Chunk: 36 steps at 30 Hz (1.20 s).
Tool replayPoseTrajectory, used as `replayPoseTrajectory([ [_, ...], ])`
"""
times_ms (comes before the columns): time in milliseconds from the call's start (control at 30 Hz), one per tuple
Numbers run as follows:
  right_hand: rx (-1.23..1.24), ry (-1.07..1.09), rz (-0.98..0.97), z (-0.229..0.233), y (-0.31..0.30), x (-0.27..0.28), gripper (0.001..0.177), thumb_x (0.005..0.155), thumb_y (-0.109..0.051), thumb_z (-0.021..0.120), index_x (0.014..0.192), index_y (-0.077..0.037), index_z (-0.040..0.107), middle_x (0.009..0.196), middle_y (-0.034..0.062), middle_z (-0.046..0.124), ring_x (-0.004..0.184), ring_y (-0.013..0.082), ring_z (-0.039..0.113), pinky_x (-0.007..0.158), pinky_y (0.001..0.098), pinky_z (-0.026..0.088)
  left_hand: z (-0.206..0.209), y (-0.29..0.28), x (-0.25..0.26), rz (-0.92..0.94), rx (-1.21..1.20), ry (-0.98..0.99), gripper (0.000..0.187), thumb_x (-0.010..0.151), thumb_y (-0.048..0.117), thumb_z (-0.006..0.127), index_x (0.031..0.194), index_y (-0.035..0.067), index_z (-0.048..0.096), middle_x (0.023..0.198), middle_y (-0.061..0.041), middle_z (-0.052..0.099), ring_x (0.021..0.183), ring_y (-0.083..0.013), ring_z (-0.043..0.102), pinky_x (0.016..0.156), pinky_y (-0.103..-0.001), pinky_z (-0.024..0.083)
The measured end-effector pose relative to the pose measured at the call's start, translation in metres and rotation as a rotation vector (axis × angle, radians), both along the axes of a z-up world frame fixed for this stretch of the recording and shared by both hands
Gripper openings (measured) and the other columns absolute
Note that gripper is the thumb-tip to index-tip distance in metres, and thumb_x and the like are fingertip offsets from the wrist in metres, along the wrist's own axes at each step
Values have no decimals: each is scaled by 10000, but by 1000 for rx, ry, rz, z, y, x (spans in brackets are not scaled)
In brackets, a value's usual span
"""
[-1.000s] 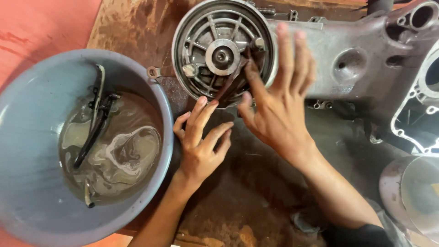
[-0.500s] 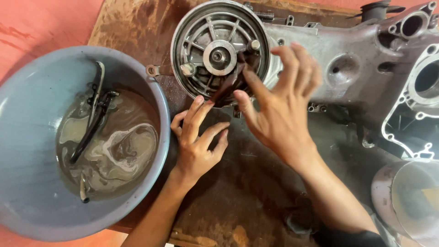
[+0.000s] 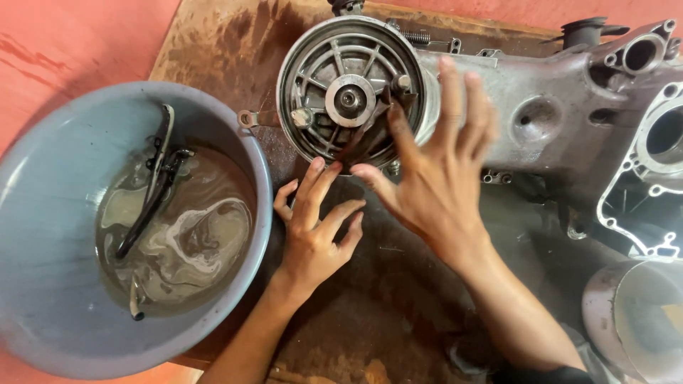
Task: The person scrubs a metallic engine casing and a circular fan-like component with a small abrasive pad. They wipe the surfaces of the parts and the workbench, occasionally dipping the pad into a nearby basin of soapy water to clean the disassembled mechanical components.
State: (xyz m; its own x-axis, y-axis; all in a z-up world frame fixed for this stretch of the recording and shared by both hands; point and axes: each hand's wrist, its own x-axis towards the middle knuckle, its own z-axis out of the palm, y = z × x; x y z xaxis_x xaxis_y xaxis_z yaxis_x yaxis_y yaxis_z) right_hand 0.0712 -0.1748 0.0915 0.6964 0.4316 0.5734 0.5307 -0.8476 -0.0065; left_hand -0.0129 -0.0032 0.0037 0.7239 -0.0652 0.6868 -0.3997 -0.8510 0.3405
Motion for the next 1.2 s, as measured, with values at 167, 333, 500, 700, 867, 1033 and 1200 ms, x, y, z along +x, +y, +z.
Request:
replayPoseTrajectory([
  [167,-4,70,120,-20,-8,14,915,981,-835,460,1399,-58,701,1685,283,101,1563,459,62,1301,594,92,1,-3,0,-22,-5,72,235,845,191,808,1075,154,770,1557,-161,465,1529,-322,350,1202,-530,225],
  [333,-76,114,102,3,-15,5,703,1080,-749,525,1367,-144,738,1728,207,86,1580,433,21,1279,625,73,5,-1,-2,-24,20,100,224,857,214,808,1069,152,768,1578,-170,441,1536,-336,329,1203,-543,229],
  [500,-37,160,103,-25,-1,12,755,965,-673,600,1330,-25,732,1692,258,40,1564,457,14,1263,610,24,4,3,0,-55,25,118,218,866,211,797,1066,129,769,1589,-174,424,1547,-343,318,1201,-537,271],
  [700,-48,163,88,14,-13,-4,560,1082,-562,627,1413,-118,710,1733,243,12,1596,456,6,1273,620,70,13,4,-1,-76,37,115,223,868,214,795,1063,108,775,1590,-183,417,1530,-362,327,1188,-550,305],
  [867,99,232,101,-2,2,6,626,1005,-536,694,1408,-57,678,1652,341,40,1542,502,13,1241,641,71,9,6,-1,-104,12,120,216,873,192,794,1058,83,768,1599,-195,406,1537,-383,329,1170,-524,373],
  [1033,73,179,211,1,-19,7,528,1075,-544,723,1389,-119,706,1755,326,90,1599,446,-3,1305,550,48,11,5,-1,-105,5,135,217,871,180,792,1058,72,771,1601,-210,398,1533,-399,327,1142,-510,417],
  [1200,-198,251,-18,23,-29,-17,564,1051,-569,634,1460,-184,683,1762,246,172,1587,460,29,1227,645,19,11,9,-1,-130,8,115,204,889,182,794,1059,71,772,1601,-208,412,1542,-393,327,1131,-491,441],
])
